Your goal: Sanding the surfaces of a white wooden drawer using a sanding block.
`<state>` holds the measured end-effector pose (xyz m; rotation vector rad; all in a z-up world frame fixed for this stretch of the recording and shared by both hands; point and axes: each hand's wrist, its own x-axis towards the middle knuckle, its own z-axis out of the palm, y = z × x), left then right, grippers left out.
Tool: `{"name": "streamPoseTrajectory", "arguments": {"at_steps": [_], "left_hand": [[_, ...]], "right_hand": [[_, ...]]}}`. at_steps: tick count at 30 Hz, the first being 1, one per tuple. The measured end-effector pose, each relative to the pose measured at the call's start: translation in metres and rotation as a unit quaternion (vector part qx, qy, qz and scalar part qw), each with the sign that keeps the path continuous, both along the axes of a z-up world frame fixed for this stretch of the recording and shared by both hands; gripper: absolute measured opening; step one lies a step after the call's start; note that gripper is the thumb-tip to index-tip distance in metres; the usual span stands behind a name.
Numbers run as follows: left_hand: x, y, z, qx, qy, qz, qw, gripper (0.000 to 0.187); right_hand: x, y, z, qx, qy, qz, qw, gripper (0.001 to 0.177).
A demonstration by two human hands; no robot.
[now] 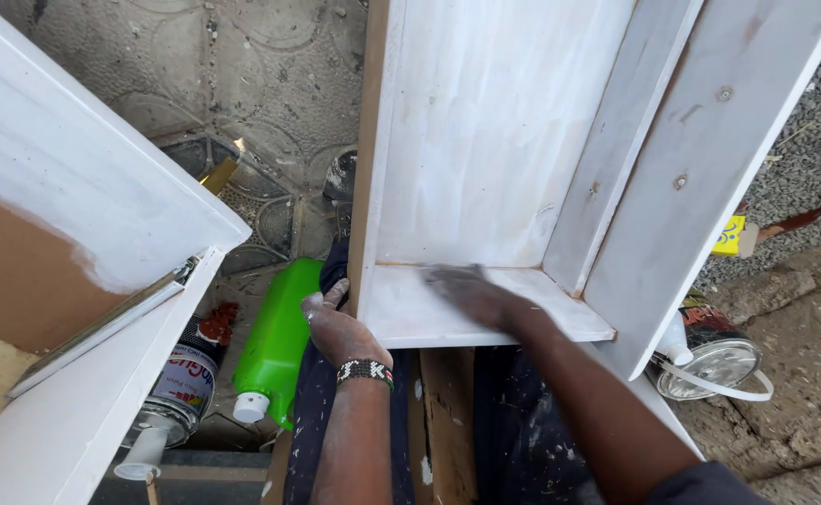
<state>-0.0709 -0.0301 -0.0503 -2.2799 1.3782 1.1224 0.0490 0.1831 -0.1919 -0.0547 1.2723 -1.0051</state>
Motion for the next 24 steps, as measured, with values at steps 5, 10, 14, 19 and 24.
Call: {"name": "streamPoseTrajectory", "arguments": {"at_steps": [5, 10, 14, 19, 24], "left_hand": [[0.049, -0.019, -0.033, -0.009, -0.003, -0.032, 0.999, 0.051], [0.051, -0.01, -0.015, -0.158, 0.021, -0.463, 0.872, 0.035], [0.002, 0.041, 0.03, -0.103, 0.37, -0.577, 0.721, 0.038], [0.055, 0.045, 0.003, 0.02, 0.171, -0.663, 0.728, 0.027], [0.067, 0.054, -0.017, -0.139, 0.138, -0.762, 0.617, 0.016]], "right_hand": [[0.004, 0.08, 0.026, 0.106, 0.082, 0.184, 0.974, 0.068], [-0.057, -0.056, 0.066, -0.045, 0.077, 0.06, 0.994, 0.076], [0.098, 0.119, -0.027, 0.002, 0.307, -0.077, 0.948, 0.042], [0.005, 0.102, 0.038, 0.228, -0.089, 0.054, 0.968, 0.078], [-0.044, 0.072, 0.101, 0.177, -0.058, 0.056, 0.981, 0.077]]}}
